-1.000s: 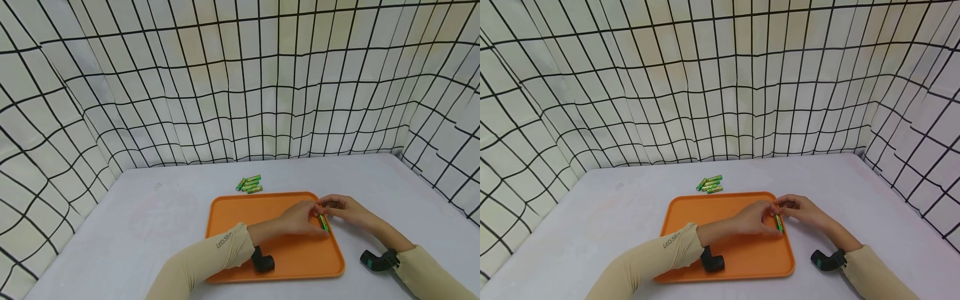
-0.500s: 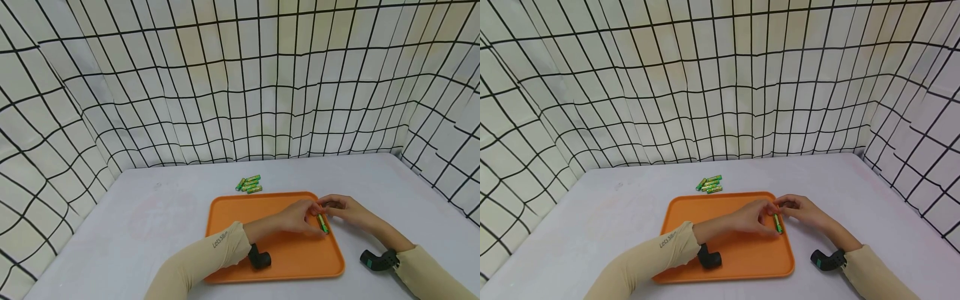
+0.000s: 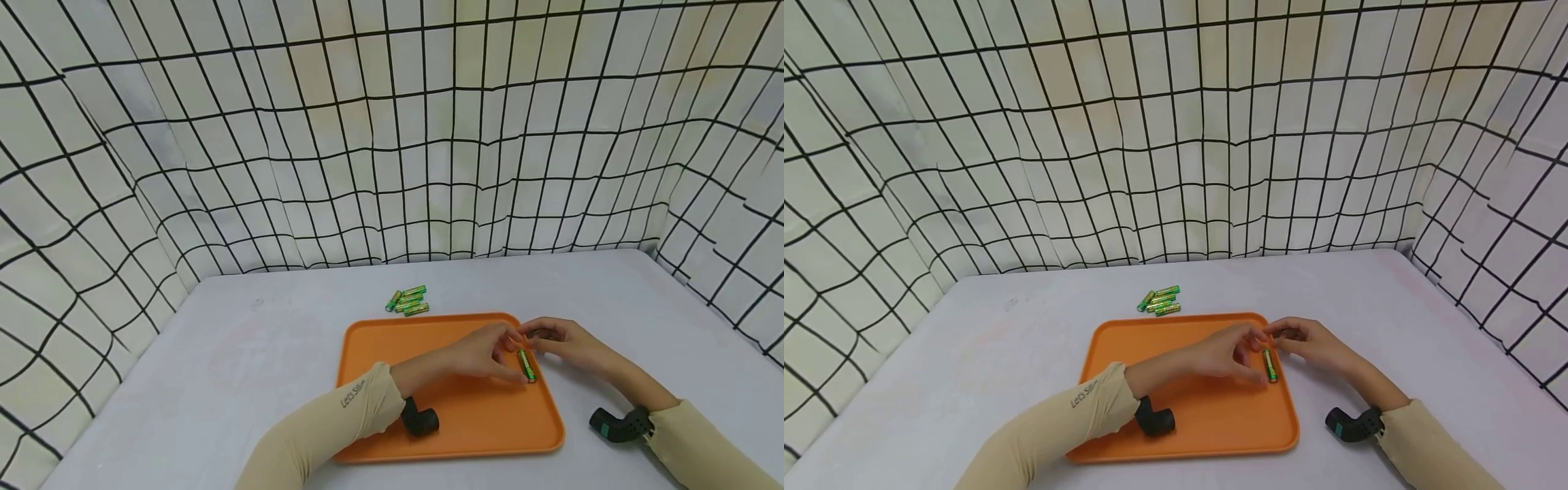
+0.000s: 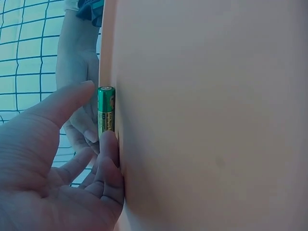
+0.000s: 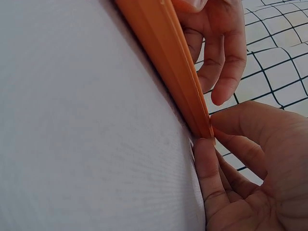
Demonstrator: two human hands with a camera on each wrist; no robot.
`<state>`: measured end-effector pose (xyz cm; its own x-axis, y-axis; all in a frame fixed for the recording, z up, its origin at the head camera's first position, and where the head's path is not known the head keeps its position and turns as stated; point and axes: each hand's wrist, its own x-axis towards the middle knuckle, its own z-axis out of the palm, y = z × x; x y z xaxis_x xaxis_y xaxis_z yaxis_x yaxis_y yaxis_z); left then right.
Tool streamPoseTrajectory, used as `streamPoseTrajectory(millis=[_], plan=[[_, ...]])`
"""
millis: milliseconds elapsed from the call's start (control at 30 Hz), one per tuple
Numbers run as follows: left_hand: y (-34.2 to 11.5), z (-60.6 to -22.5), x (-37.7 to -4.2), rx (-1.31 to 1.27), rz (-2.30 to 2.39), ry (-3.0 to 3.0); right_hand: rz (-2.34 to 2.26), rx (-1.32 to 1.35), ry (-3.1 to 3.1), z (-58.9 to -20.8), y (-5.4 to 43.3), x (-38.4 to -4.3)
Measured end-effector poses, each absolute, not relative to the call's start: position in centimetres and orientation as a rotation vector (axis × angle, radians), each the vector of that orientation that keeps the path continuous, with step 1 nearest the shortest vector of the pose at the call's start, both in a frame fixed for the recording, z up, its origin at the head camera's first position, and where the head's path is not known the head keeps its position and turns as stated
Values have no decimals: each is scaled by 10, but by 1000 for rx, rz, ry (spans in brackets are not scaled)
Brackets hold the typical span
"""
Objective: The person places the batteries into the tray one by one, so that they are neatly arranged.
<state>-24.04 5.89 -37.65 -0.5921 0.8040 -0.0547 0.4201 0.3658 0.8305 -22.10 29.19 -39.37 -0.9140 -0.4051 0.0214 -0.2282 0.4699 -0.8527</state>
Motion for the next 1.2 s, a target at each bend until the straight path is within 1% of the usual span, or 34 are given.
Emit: streamPoseTrajectory(millis=[400, 867, 1200], plan=[[49, -378, -243, 1055, 1183, 2137, -1430, -526, 2541, -396, 293, -221], [27, -372, -253, 1224, 1210, 2001, -1437, -542, 2534, -394, 290, -220], [8, -366, -265, 1237, 1265, 2068, -1447, -508, 2525, -394, 290, -221]])
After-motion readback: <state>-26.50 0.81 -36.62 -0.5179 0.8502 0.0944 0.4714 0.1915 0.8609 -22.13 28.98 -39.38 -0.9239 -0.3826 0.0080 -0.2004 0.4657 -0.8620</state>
